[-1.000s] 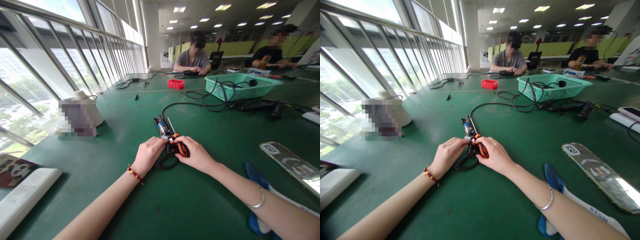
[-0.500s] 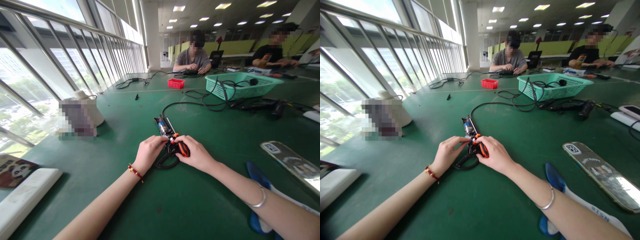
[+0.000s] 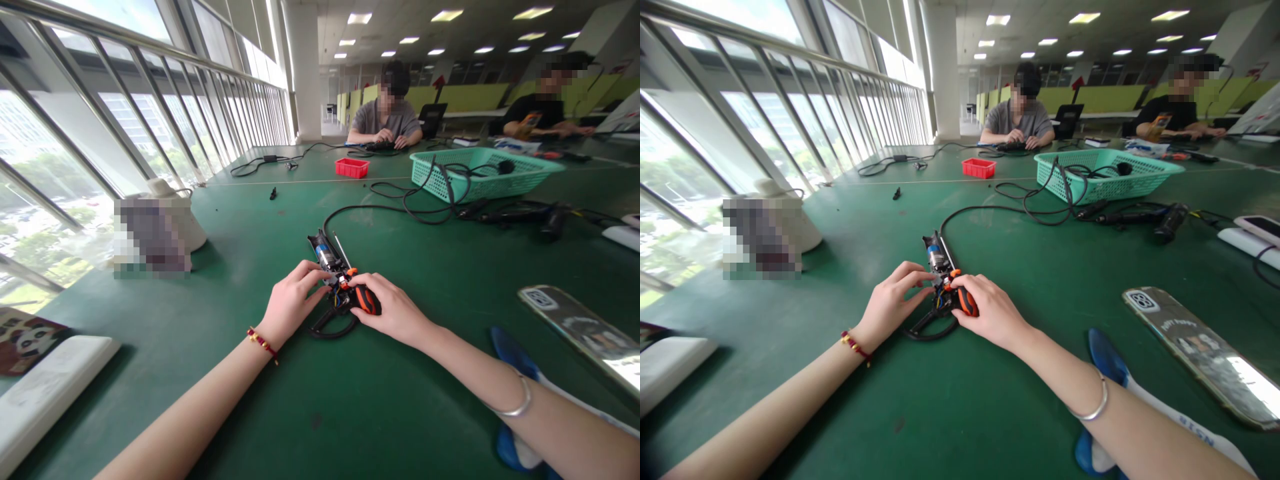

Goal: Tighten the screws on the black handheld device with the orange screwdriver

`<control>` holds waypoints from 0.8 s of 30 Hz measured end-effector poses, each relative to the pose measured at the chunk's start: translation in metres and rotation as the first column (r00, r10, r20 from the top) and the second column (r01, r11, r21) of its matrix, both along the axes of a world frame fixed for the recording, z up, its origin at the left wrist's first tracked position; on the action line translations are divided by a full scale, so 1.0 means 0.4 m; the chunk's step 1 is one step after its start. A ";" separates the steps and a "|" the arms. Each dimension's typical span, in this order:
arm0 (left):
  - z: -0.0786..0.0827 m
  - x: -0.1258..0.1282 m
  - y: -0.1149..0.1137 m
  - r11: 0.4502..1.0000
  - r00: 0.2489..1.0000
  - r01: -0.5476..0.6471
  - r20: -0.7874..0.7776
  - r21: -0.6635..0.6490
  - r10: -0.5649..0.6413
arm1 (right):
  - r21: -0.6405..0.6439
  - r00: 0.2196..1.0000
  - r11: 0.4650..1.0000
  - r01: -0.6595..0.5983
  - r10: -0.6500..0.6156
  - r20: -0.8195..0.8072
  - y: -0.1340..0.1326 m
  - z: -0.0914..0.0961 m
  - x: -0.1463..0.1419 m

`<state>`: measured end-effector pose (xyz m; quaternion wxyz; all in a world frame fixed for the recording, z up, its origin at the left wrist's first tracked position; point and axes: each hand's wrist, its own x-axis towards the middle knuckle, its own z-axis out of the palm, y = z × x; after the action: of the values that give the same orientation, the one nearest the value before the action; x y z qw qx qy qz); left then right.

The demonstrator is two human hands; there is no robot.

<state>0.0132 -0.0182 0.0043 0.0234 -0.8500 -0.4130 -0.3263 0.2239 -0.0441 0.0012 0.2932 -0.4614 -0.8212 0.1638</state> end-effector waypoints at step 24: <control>0.001 -0.016 -0.004 0.994 0.951 0.082 -0.292 -0.079 -0.102 | 0.020 0.999 1.000 -0.022 0.022 0.032 0.003 -0.003 0.004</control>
<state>0.0067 -0.0197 0.0048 0.0417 -0.9078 -0.3754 -0.1825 0.2257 -0.0430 0.0001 0.2832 -0.4517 -0.8324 0.1513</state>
